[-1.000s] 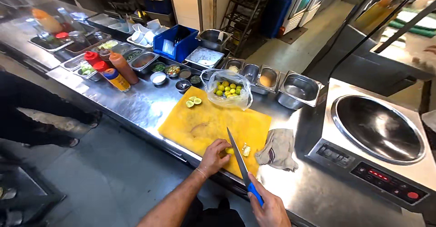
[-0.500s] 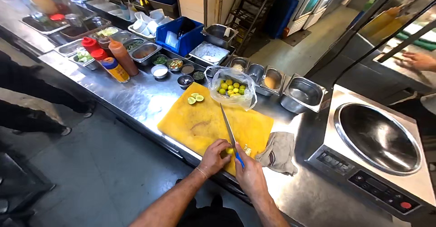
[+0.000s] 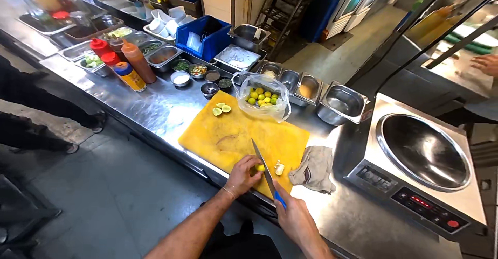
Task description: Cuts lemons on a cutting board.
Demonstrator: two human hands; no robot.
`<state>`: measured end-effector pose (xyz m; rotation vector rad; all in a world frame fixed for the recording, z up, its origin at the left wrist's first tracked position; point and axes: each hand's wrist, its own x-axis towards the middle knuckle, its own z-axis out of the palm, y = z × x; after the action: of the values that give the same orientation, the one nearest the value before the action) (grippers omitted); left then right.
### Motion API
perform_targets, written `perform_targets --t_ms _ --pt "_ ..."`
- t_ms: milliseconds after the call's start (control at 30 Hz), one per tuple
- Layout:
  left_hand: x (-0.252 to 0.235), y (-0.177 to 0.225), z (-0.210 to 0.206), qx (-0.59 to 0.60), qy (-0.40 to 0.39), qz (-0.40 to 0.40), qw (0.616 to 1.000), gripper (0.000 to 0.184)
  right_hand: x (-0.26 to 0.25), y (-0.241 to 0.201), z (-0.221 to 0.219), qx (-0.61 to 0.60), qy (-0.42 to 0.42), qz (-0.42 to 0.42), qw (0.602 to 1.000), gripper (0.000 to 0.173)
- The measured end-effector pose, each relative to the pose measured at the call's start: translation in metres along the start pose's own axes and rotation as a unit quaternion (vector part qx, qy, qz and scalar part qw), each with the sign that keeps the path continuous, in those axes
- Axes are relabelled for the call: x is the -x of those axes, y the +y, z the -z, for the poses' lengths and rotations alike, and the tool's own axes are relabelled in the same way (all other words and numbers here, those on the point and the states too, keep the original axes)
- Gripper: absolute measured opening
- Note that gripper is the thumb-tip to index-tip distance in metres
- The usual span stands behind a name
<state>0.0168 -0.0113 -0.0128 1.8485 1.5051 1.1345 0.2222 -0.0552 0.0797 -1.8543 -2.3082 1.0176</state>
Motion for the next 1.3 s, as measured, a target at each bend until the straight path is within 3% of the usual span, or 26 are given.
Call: perform_targets --t_ms 133,233,467,600,733,967,1100,1200,1300 --pt "0.003 -0.004 0.001 -0.019 -0.006 -0.014 1.000 0.030 0.054 0.028 -0.002 -0.038 0.006 -0.004 0.999 0.056" --pt "0.004 -0.001 -0.001 -0.018 0.009 0.005 1.000 0.030 0.062 0.036 -0.004 -0.066 0.012 -0.004 0.998 0.056" --pt "0.006 -0.004 0.000 -0.036 0.054 0.016 0.998 0.020 0.026 0.037 -0.019 -0.070 0.077 0.039 0.994 0.052" --pt "0.008 -0.006 0.001 -0.042 0.066 -0.006 0.997 0.016 0.015 0.033 -0.025 -0.079 0.146 0.115 0.979 0.049" --pt "0.007 -0.007 0.001 -0.034 0.066 -0.011 0.997 0.016 0.012 0.032 -0.029 -0.083 0.158 0.154 0.972 0.048" --pt "0.007 -0.009 -0.001 -0.023 0.075 -0.013 0.997 0.016 0.003 0.031 -0.034 -0.071 0.175 0.167 0.968 0.048" --pt "0.006 -0.008 -0.001 -0.023 0.079 -0.011 0.997 0.014 -0.031 0.007 -0.040 -0.042 0.219 0.171 0.960 0.045" --pt "0.006 -0.009 0.000 -0.014 0.079 -0.005 0.997 0.014 -0.055 -0.011 -0.035 -0.024 0.211 0.163 0.964 0.046" --pt "0.006 -0.010 0.001 -0.013 0.075 -0.003 0.997 0.016 -0.053 -0.018 -0.020 -0.003 0.136 0.119 0.984 0.049"
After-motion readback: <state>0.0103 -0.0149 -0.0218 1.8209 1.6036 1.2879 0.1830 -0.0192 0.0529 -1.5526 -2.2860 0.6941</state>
